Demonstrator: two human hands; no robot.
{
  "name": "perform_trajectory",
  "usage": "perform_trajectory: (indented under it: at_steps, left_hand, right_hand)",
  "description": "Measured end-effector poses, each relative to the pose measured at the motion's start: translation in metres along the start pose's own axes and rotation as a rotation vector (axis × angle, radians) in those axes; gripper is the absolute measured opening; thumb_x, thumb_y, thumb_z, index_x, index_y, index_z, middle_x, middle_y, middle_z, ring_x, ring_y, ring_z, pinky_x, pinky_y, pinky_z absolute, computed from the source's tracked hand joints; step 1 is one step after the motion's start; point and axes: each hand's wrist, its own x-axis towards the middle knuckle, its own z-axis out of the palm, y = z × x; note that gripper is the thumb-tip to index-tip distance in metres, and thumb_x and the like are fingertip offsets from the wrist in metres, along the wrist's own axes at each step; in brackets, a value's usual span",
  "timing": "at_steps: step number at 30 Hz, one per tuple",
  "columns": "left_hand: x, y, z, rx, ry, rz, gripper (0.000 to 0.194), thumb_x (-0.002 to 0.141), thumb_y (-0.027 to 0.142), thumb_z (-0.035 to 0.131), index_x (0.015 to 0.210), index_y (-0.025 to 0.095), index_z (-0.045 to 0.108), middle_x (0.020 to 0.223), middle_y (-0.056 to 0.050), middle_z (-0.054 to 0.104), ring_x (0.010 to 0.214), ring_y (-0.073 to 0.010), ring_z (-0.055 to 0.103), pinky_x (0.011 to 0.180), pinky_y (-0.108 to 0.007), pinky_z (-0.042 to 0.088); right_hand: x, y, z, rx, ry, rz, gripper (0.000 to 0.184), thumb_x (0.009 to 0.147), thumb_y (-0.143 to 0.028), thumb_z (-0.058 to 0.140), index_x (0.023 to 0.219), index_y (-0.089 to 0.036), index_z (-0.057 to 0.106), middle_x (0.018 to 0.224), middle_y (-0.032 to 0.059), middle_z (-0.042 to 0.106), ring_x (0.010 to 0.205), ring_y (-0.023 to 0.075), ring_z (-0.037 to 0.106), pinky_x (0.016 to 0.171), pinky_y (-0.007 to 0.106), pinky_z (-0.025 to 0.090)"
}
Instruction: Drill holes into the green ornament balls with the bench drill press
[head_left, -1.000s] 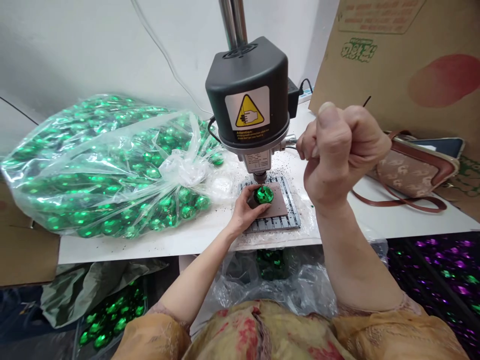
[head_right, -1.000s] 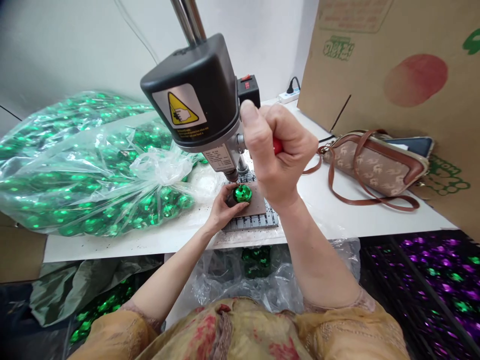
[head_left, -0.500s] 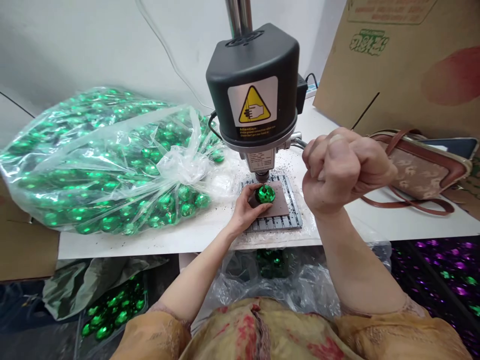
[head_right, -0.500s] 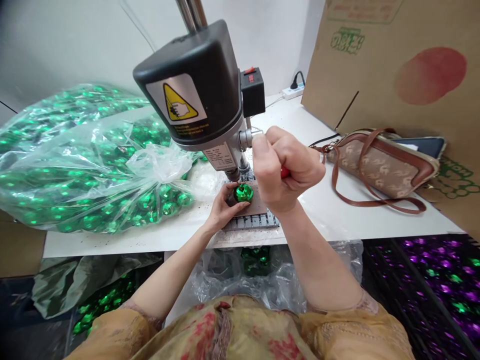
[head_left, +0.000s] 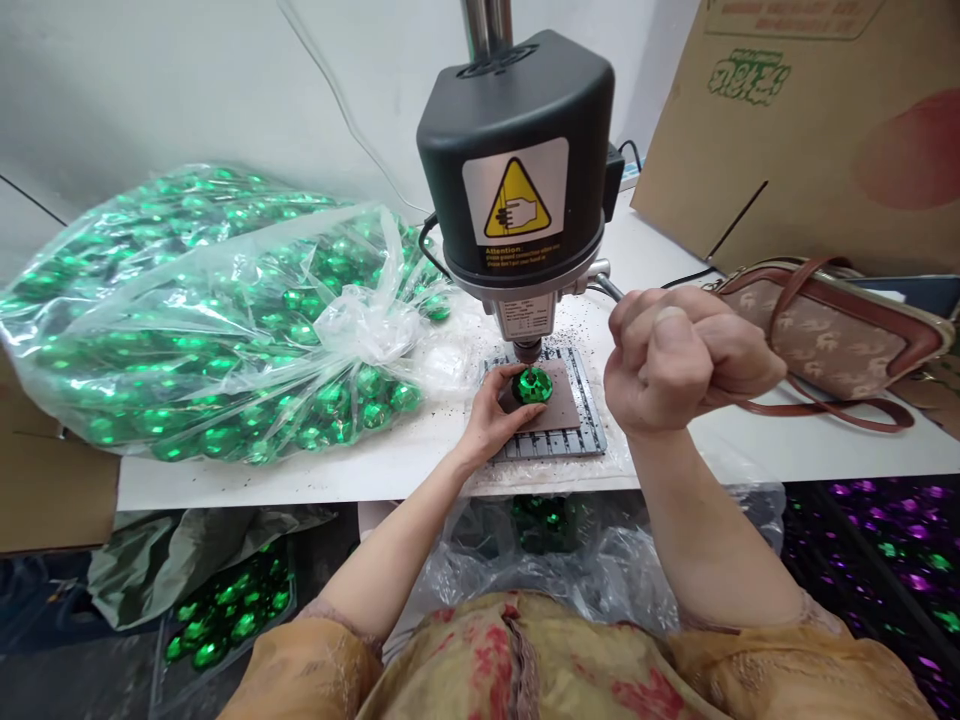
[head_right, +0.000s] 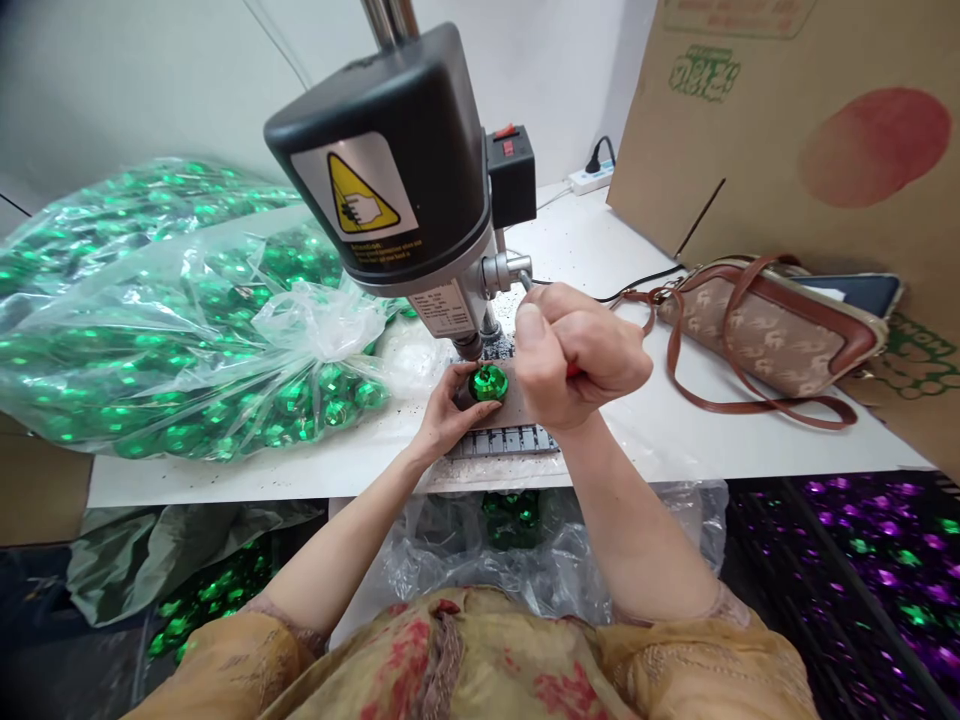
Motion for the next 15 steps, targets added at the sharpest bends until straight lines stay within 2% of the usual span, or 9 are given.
perform_trajectory:
  at_steps: [9, 11, 13, 15]
  left_hand:
    - [0.000, -0.003, 0.000, 0.030, 0.003, 0.005, 0.059, 0.077, 0.045, 0.091, 0.125, 0.024, 0.063, 0.133, -0.011, 0.067, 0.130, -0.0294, 0.062, 0.117, -0.048, 0.045]
    - [0.000, -0.004, 0.000, 0.026, 0.003, -0.003, 0.059, 0.077, 0.045, 0.091, 0.125, 0.024, 0.064, 0.133, -0.011, 0.067, 0.130, -0.0296, 0.062, 0.117, -0.048, 0.045]
    - [0.001, -0.002, 0.001, 0.025, 0.011, -0.016, 0.059, 0.077, 0.044, 0.091, 0.125, 0.024, 0.064, 0.131, -0.010, 0.067, 0.128, -0.0297, 0.063, 0.116, -0.048, 0.046]
    - [0.001, 0.002, 0.002, 0.055, 0.036, -0.012, 0.057, 0.076, 0.042, 0.092, 0.124, 0.025, 0.065, 0.130, -0.010, 0.068, 0.127, -0.0304, 0.063, 0.115, -0.048, 0.046]
  right_hand:
    - [-0.009, 0.000, -0.006, -0.003, -0.026, -0.043, 0.046, 0.086, -0.016, 0.059, 0.061, -0.018, 0.020, 0.049, -0.0067, 0.025, 0.042, 0.0039, 0.024, 0.044, 0.026, 0.026]
    - [-0.001, -0.005, 0.001, -0.039, 0.020, 0.014, 0.047, 0.088, -0.017, 0.059, 0.061, -0.018, 0.019, 0.050, -0.0064, 0.022, 0.042, 0.0036, 0.023, 0.045, 0.026, 0.025]
    - [0.014, -0.010, 0.012, -0.118, 0.093, 0.134, 0.050, 0.090, -0.020, 0.061, 0.059, -0.019, 0.021, 0.049, -0.0062, 0.019, 0.041, 0.0036, 0.025, 0.046, 0.027, 0.024]
    - [0.034, -0.011, 0.023, -0.157, 0.119, 0.243, 0.047, 0.088, -0.019, 0.063, 0.058, -0.021, 0.026, 0.048, -0.0066, 0.026, 0.042, 0.0052, 0.030, 0.047, 0.028, 0.022]
